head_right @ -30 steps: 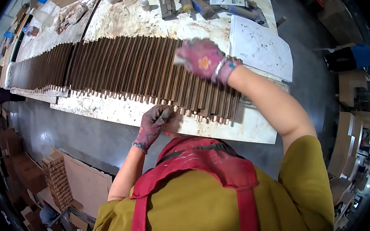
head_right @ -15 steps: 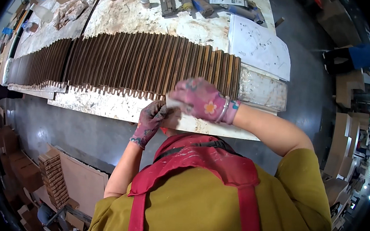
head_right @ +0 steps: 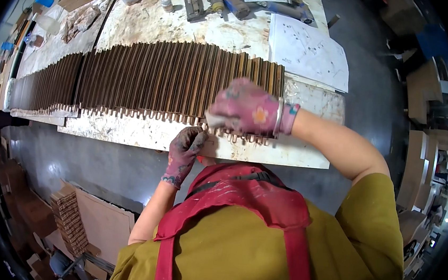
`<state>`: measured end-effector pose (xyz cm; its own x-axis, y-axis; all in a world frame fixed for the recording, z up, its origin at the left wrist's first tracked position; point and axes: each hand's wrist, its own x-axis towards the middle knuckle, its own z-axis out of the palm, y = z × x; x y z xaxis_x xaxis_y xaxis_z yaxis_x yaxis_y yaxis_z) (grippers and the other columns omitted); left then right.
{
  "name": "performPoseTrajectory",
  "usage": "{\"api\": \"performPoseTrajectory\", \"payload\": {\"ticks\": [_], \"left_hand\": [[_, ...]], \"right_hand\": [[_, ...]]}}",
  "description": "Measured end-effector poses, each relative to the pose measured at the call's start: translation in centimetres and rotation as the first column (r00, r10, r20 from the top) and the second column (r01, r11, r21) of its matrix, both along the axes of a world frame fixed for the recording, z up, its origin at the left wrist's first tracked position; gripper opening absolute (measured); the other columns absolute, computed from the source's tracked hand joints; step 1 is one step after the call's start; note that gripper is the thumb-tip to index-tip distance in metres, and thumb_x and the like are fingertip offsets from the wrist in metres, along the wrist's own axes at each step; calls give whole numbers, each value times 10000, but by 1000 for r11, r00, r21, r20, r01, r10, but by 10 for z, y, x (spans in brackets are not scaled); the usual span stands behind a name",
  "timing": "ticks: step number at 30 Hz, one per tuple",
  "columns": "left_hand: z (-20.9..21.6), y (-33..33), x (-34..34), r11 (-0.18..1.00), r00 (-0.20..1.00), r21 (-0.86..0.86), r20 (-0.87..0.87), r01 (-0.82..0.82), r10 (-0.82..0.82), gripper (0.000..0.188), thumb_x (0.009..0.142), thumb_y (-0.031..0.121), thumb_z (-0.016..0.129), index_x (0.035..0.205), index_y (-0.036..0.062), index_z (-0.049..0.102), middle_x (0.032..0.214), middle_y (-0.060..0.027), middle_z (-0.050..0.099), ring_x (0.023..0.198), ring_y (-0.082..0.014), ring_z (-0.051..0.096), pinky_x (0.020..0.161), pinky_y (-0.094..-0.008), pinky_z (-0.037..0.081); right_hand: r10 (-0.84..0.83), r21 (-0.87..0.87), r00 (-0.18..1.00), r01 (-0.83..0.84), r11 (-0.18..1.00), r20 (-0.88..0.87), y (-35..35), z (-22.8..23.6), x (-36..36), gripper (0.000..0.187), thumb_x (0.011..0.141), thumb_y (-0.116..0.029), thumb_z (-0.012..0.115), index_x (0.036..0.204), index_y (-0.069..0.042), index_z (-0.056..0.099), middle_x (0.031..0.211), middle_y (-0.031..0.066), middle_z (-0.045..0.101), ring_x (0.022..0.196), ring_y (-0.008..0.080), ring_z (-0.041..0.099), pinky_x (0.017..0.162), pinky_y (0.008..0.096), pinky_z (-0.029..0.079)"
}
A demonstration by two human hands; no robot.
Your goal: The person wipes a long bamboo mat with a cloth and a small block, moving across its entire length.
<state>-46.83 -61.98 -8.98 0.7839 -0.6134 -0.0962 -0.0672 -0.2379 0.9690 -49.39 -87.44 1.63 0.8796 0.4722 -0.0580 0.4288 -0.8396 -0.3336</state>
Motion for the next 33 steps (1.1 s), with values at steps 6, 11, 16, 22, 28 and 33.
{"api": "performPoseTrajectory", "payload": {"ticks": [6, 11, 16, 22, 28, 33], "left_hand": [[13, -2, 0, 998, 1000, 69, 1, -8, 8, 255, 929, 233, 647, 1085, 33, 660, 997, -127, 675, 900, -282, 660, 808, -335, 513], [12, -1, -1, 997, 999, 70, 36, -13, 10, 230, 905, 148, 652, 1099, 24, 662, 1012, -118, 684, 914, -243, 664, 823, -316, 516], [18, 1, -6, 996, 999, 86, -25, -34, 36, 198, 915, 81, 640, 1096, 4, 666, 1020, -98, 701, 917, -188, 663, 836, -297, 518], [18, -9, -14, 992, 995, 122, 81, 42, -52, 175, 927, 107, 643, 1074, 14, 667, 998, -104, 697, 913, -191, 660, 841, -295, 515], [3, -4, -11, 995, 994, 61, 69, 80, -84, 218, 898, 13, 622, 1114, 16, 653, 986, -81, 696, 924, -168, 654, 847, -290, 514], [8, -8, -17, 996, 997, 33, -30, 77, -76, 236, 891, -4, 616, 1124, 9, 652, 992, -77, 699, 919, -164, 658, 835, -280, 521]], "right_hand": [[-510, 32, 860, 511, 859, -31, -45, -1, 68, 348, 901, -276, 625, 1211, -117, 639, 1039, 111, 669, 861, 256, 663, 779, 387, 526], [-44, 36, 999, 43, 998, 16, 1, -3, 13, 373, 849, -296, 641, 1187, -137, 641, 992, 69, 639, 915, 244, 629, 832, 406, 499], [-194, 165, 967, 221, 961, -165, -14, 32, 38, 460, 959, -481, 533, 1180, -94, 646, 1024, 107, 658, 900, 266, 665, 804, 389, 533], [-53, -188, 875, 162, 969, 482, -33, -23, 44, 340, 973, -348, 542, 1245, -157, 613, 1078, 73, 660, 904, 182, 640, 678, 322, 553], [83, 34, 984, -90, 995, 155, 4, -6, -20, 334, 843, -316, 626, 1137, -157, 635, 999, 53, 650, 958, 220, 631, 885, 440, 467], [-493, 193, 856, 463, 865, 154, -75, -25, 37, 315, 963, -270, 556, 1261, -181, 606, 1127, 81, 651, 940, 221, 628, 792, 340, 541]]}}
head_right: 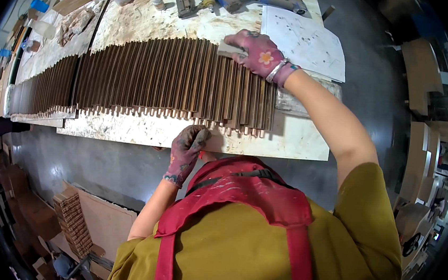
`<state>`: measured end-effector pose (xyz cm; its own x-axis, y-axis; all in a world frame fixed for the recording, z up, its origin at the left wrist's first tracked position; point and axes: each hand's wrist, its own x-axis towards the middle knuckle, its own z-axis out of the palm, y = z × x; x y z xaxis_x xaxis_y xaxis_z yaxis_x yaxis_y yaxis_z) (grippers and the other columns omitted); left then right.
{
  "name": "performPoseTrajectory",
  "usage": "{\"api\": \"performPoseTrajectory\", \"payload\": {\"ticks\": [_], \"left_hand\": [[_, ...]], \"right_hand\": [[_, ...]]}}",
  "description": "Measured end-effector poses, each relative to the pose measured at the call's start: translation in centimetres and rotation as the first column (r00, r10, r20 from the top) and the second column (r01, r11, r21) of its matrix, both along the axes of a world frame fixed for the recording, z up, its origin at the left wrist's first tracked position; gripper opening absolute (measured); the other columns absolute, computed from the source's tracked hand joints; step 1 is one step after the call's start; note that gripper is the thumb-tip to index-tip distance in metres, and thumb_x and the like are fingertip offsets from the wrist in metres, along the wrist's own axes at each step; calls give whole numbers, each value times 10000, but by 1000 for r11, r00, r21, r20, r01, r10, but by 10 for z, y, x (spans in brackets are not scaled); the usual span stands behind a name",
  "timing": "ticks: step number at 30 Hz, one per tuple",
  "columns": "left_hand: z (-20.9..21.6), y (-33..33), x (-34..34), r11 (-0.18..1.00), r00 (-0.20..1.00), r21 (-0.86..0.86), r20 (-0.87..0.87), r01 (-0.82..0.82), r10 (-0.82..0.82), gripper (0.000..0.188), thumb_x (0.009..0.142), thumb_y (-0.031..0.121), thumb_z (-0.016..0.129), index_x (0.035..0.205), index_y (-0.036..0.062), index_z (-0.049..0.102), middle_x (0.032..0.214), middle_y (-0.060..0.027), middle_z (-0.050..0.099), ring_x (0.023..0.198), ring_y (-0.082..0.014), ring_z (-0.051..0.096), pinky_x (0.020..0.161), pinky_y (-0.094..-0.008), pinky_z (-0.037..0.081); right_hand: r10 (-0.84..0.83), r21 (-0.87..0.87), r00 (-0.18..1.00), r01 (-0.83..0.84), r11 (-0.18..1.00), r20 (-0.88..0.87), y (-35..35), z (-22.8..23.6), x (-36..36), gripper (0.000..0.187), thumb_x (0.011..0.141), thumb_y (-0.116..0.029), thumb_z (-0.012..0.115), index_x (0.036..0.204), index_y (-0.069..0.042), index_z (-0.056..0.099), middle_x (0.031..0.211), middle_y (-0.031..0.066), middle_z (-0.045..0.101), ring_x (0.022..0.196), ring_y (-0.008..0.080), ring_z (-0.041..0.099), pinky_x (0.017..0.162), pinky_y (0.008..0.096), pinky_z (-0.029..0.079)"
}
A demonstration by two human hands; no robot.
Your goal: The person wipes a long bamboo mat with a cloth and a small block, moving across its entire length.
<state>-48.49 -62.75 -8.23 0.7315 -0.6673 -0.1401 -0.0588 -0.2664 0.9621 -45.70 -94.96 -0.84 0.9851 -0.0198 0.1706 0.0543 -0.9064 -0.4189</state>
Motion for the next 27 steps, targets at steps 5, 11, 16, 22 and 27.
{"api": "performPoseTrajectory", "payload": {"ticks": [5, 11, 16, 22, 27], "left_hand": [[-13, 1, -1, 999, 997, -36, -69, -29, 26, 217, 914, 6, 601, 1125, -2, 651, 1010, -68, 700, 908, -139, 655, 822, -261, 527], [-1, -1, 2, 994, 934, -74, -354, -76, 45, 198, 962, 28, 565, 1139, -16, 644, 1015, -61, 703, 926, -136, 652, 832, -268, 530], [2, -3, 0, 994, 931, -27, -354, -103, 86, 204, 978, 95, 591, 1136, -22, 644, 997, -62, 701, 918, -132, 647, 837, -267, 526], [26, -2, -8, 999, 855, 43, -518, -24, 43, 239, 989, 180, 609, 1113, -18, 655, 945, -47, 696, 873, -112, 645, 801, -253, 526], [14, -22, -5, 999, 910, -41, -413, 11, -27, 264, 989, 204, 615, 1132, -11, 669, 1003, -47, 700, 900, -112, 644, 828, -257, 531]], "right_hand": [[346, -241, 938, -343, 908, -27, 62, 1, -63, 378, 901, -273, 604, 1264, -168, 598, 1119, 78, 659, 945, 205, 638, 823, 354, 535], [305, -56, 948, -301, 952, 93, 56, 15, -45, 326, 902, -289, 581, 1190, -145, 625, 1026, 72, 644, 901, 238, 637, 783, 392, 499], [522, -16, 847, -526, 850, -99, 79, 14, -69, 348, 856, -281, 633, 1189, -179, 632, 941, 68, 631, 952, 227, 629, 906, 422, 490], [5, 23, 988, -1, 1000, -156, 10, 27, -12, 375, 913, -299, 602, 1250, -134, 594, 1054, 95, 638, 950, 244, 637, 812, 361, 524], [34, -313, 981, -94, 945, -189, 22, 4, -10, 425, 880, -260, 614, 1286, -145, 563, 1066, 92, 625, 934, 237, 627, 806, 381, 513]]}}
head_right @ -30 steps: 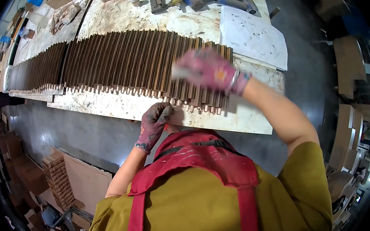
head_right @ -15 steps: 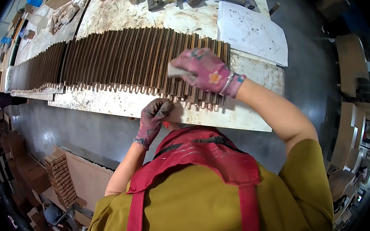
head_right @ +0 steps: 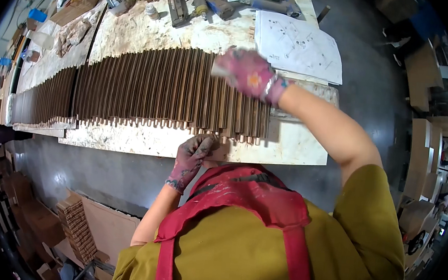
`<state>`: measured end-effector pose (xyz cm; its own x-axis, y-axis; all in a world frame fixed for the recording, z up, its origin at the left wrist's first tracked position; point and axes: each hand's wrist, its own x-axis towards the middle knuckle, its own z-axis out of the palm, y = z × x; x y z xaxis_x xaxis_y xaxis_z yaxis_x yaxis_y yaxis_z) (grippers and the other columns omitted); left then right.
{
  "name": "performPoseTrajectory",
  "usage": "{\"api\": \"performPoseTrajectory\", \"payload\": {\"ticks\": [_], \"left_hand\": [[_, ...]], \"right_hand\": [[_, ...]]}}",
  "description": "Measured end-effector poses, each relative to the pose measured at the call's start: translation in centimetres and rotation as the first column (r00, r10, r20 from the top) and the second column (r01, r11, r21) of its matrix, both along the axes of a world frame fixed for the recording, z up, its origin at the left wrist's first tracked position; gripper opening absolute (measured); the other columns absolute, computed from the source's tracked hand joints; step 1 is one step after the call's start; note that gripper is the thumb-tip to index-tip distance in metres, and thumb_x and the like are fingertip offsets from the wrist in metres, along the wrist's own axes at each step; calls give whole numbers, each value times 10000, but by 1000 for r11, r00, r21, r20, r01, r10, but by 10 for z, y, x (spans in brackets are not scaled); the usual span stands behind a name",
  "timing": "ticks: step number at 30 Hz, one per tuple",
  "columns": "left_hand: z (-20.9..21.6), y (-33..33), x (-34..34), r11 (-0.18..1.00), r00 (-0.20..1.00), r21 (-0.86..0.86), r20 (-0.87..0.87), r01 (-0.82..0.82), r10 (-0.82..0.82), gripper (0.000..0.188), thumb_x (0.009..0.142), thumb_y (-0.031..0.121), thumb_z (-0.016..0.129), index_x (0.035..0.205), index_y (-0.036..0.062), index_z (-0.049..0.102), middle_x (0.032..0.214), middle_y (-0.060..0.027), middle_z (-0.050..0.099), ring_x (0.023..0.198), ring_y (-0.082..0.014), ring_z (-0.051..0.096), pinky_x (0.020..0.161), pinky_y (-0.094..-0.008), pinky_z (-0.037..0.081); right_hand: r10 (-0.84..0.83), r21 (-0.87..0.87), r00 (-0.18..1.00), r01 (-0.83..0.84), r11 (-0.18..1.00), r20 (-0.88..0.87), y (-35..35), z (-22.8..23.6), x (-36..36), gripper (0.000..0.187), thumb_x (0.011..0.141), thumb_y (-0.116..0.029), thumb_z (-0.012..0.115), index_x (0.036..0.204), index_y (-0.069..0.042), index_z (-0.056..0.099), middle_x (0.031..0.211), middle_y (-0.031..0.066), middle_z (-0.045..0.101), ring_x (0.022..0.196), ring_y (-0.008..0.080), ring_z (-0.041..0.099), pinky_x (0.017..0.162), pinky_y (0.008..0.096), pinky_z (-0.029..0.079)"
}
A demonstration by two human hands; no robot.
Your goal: The person wipes a long bamboo mat with a cloth and a small block, moving across its entire length.
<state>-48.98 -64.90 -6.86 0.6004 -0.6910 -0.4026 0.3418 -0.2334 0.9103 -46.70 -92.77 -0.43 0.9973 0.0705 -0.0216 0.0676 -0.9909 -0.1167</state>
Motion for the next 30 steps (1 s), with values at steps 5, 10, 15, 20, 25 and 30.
{"api": "performPoseTrajectory", "payload": {"ticks": [5, 10, 15, 20, 25, 30], "left_hand": [[-6, 2, 2, 999, 999, -27, -28, 44, -45, 283, 991, 213, 613, 1153, -14, 664, 1028, -54, 702, 920, -115, 643, 844, -261, 528], [-9, 4, 4, 997, 998, -55, 14, 59, -58, 280, 989, 205, 614, 1147, -22, 660, 1038, -60, 701, 939, -121, 642, 861, -267, 521], [-17, 4, -3, 994, 999, -109, 48, 4, 1, 235, 963, 150, 632, 1145, 6, 671, 991, -38, 686, 895, -101, 610, 821, -247, 502], [1, 8, 1, 998, 999, -37, -8, 43, -43, 255, 989, 176, 606, 1141, -22, 657, 1028, -51, 692, 955, -115, 626, 861, -259, 506], [2, -3, -1, 985, 964, -33, 213, 171, -160, 267, 981, 190, 619, 1154, -10, 661, 1097, -65, 680, 970, -116, 627, 852, -258, 508], [-2, -4, 3, 984, 961, -30, 224, 173, -162, 241, 953, 81, 587, 1168, -5, 657, 1132, -78, 678, 1022, -147, 635, 893, -273, 511]], "right_hand": [[252, 163, 967, -243, 956, -41, 10, 20, -29, 423, 859, -237, 612, 1278, -180, 599, 1188, 84, 623, 1023, 236, 624, 847, 385, 513], [-22, 170, 999, 28, 985, -38, 3, 5, -2, 428, 869, -282, 625, 1280, -172, 587, 1076, 94, 631, 999, 241, 609, 812, 379, 514], [308, 146, 951, -308, 940, 23, 61, 10, -79, 442, 891, -336, 591, 1298, -165, 584, 1111, 85, 624, 1082, 222, 587, 919, 417, 477], [99, 303, 994, -111, 946, 55, 12, 31, -32, 309, 941, -334, 552, 1182, -172, 657, 1038, 93, 657, 908, 208, 659, 799, 350, 546], [-214, 230, 976, 201, 952, 33, -27, -6, 7, 369, 947, -347, 551, 1236, -128, 619, 1030, 101, 626, 926, 232, 621, 824, 371, 514], [94, 156, 983, -69, 985, -160, 2, 35, -33, 366, 924, -345, 562, 1244, -175, 614, 1078, 94, 625, 924, 269, 616, 862, 388, 496]]}}
